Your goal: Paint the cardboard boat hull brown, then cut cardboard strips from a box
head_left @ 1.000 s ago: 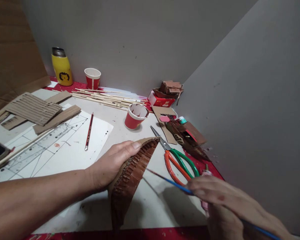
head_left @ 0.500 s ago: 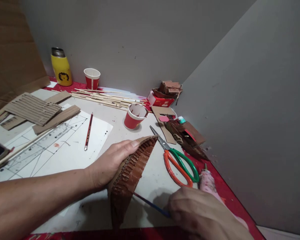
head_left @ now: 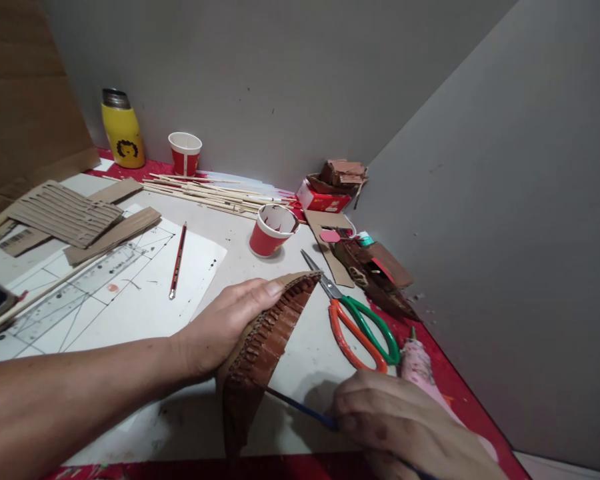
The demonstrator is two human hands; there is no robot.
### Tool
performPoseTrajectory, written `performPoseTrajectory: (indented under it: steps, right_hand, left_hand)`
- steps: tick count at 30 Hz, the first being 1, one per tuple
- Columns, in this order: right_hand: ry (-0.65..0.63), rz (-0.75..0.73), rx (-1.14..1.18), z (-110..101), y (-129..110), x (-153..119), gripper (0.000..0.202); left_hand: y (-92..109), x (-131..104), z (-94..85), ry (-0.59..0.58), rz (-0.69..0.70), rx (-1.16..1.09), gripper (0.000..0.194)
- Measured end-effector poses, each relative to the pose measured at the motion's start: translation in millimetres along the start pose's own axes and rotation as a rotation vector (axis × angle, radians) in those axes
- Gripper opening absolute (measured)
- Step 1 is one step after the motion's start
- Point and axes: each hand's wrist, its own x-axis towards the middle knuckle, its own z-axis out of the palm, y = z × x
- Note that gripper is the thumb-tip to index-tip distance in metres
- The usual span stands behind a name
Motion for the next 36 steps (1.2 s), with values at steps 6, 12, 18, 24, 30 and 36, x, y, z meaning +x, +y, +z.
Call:
performPoseTrajectory:
  steps: [6,12,18,24,30,36]
  right_hand:
    - [0.026,-0.054,0.008,7.5,10.4,-4.0,0.015]
    - [0.083,-0.035,-0.095,4.9,12.6,-5.7,0.022]
    - [0.139,-0.008,-0.122,0.9,15.9,-9.5,0.026]
    - [0.226,0.049,0.000,3.1,23.2,-20.9,0.039]
    - [0.257,0.116,0.150,3.7,21.2,-21.3,0.041]
    - [0.274,0.106,0.045,-1.6,18.4,-20.1,0.033]
  left_hand:
    - [0.6,1.2,0.7,0.018,-0.004,-0.032,0.038]
    - [1.6,4.2,3.0,0.054,-0.122,-0.258,0.043]
    - [2.8,4.8,5.3,0.002,-0.348,-0.467,0.056]
    - [-2.4,5.6,2.6,-0.091,-0.395,-0.440,0.058]
    - [-0.5,6.1,6.4,-0.005,-0.288,-0.481,0.040]
    - [-2.0,4.8,5.2,-0.023,-0.065,-0.322,0.032]
